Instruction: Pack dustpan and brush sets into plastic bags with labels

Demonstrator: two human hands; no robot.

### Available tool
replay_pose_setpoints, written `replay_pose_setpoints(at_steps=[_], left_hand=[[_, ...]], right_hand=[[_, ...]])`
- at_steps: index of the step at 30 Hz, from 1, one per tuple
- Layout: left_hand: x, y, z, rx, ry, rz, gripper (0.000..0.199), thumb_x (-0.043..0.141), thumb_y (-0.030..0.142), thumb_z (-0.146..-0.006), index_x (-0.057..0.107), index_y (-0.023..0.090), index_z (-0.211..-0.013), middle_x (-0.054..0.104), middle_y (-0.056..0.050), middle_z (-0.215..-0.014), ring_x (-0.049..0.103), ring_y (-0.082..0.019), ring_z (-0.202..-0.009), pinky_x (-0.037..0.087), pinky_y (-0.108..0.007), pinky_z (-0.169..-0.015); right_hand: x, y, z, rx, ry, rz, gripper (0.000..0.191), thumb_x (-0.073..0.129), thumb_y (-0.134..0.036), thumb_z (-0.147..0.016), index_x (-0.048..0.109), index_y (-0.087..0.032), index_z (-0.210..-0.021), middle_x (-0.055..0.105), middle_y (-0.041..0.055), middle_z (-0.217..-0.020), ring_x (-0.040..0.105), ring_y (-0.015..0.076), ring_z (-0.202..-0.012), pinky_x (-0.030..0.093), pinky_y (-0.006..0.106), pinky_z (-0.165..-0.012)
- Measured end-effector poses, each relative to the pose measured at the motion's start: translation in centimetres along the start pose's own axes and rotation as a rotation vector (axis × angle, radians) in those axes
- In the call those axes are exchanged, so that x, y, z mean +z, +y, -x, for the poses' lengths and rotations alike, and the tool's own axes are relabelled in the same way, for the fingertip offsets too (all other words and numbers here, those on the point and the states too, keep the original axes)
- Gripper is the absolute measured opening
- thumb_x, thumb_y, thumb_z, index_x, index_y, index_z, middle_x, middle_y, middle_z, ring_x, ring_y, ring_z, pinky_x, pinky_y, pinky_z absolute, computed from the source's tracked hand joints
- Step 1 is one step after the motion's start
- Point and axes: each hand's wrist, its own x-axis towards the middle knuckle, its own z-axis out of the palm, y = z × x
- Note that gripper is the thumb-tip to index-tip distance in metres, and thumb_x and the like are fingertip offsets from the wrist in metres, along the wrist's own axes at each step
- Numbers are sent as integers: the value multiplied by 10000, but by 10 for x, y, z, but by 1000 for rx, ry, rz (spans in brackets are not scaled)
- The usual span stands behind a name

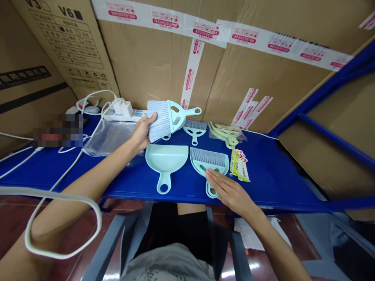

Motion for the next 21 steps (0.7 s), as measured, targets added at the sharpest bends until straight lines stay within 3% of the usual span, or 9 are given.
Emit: replay_pose_setpoints(at_steps=[12,15,18,21], left_hand=[[3,0,4,-33,-28,8,310,782,328,-901,720,112,-1114,807,-167,-1058,794,-343,-1036,681,-457,-896],[3,0,4,-33,-28,13,328,798,337,-886,722,115,-1115,810,-169,-1059,794,-346,-1037,682,-461,-889],[3,0,4,-44,-40,20,327,815,334,-868,724,120,-1097,813,-164,-1048,796,-342,-1024,685,-463,-878],[4,0,5,-57,-61,21,328,834,347,-851,730,125,-1069,818,-159,-1024,799,-340,-1011,685,-466,-878]], right_hand=[[12,15,-10,-16,53,32,796,545,-52,-1046,150,-187,-1725,646,189,-1478,588,298,-1419,595,478,-1133],[-2,16,-10,12,-22,-39,768,612,-137,-1035,249,-199,-1709,622,183,-1517,555,302,-1457,555,498,-1169],[-30,17,-10,102,-180,-200,892,791,-384,-934,332,-253,-1687,475,154,-1655,385,351,-1569,446,574,-1235],[-52,22,-17,256,-169,-396,1025,843,-476,-870,273,-305,-1705,372,137,-1719,295,360,-1607,382,594,-1261]])
